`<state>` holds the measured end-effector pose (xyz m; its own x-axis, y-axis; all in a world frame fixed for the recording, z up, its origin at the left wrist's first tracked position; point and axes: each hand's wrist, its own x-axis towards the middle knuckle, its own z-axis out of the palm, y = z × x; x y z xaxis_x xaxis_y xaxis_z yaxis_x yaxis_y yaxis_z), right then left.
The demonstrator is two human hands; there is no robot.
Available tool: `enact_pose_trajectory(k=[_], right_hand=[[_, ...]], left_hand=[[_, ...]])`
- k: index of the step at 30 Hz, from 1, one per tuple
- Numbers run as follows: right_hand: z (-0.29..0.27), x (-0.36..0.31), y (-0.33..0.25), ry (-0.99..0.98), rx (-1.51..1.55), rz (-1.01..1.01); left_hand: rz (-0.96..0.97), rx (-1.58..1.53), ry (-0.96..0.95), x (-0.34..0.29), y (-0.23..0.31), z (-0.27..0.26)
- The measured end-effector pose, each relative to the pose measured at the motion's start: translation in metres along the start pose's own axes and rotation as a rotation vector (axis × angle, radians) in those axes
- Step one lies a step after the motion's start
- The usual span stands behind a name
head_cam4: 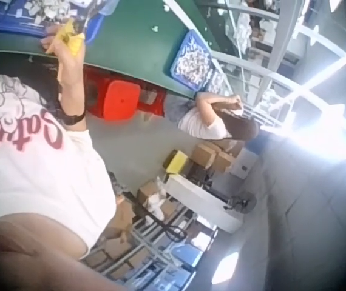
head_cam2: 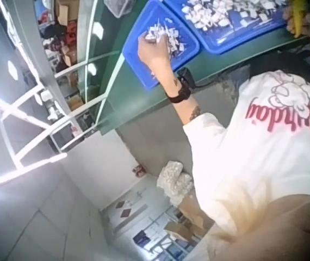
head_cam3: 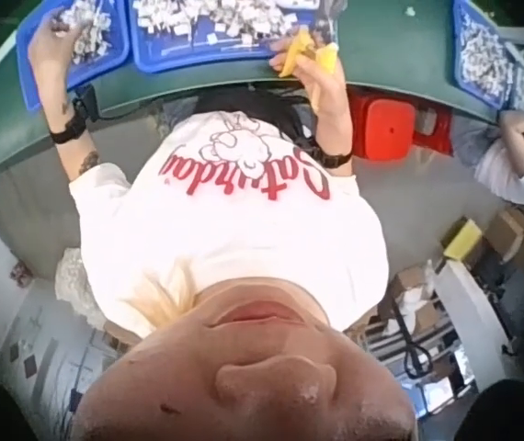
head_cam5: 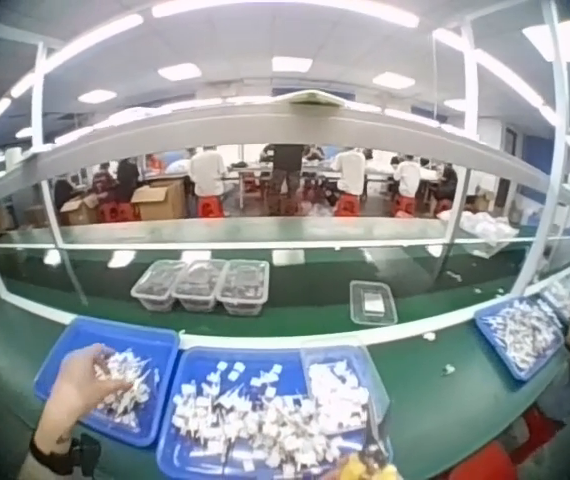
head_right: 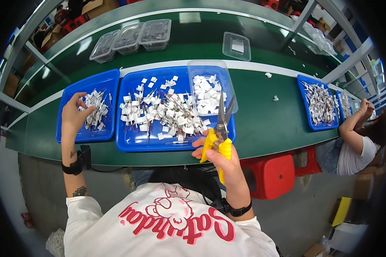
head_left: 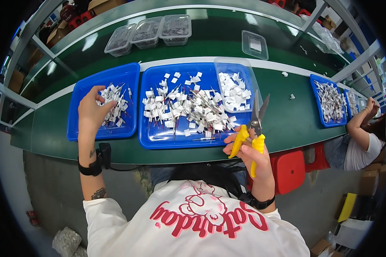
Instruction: Use scissors to trim or cut small white rectangular components with wires.
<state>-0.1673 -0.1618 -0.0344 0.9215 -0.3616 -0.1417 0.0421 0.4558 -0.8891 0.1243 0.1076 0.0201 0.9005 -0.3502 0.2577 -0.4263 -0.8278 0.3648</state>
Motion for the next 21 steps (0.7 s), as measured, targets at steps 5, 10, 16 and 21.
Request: enact_pose_trajectory(k=[5, 10, 16, 21], right_hand=[[-0.009, -0.003, 0.008, 0.050, 0.023, -0.049], [-0.014, -0.009, 0.005, 0.142, 0.137, -0.017], [-0.004, 0.001, 0.001, 0.063, 0.334, -0.288], [0.013, 0.012, 0.002, -0.078, 0.120, -0.309]], left_hand=[[0.332, -0.271, -0.102, -0.020, 0.053, 0.026], [0.484, -0.251, -0.410, -0.040, 0.070, 0.053], [0.497, -0.292, -0.359, -0.045, 0.065, 0.072], [0.499, -0.554, -0.258, -0.053, 0.086, 0.057]])
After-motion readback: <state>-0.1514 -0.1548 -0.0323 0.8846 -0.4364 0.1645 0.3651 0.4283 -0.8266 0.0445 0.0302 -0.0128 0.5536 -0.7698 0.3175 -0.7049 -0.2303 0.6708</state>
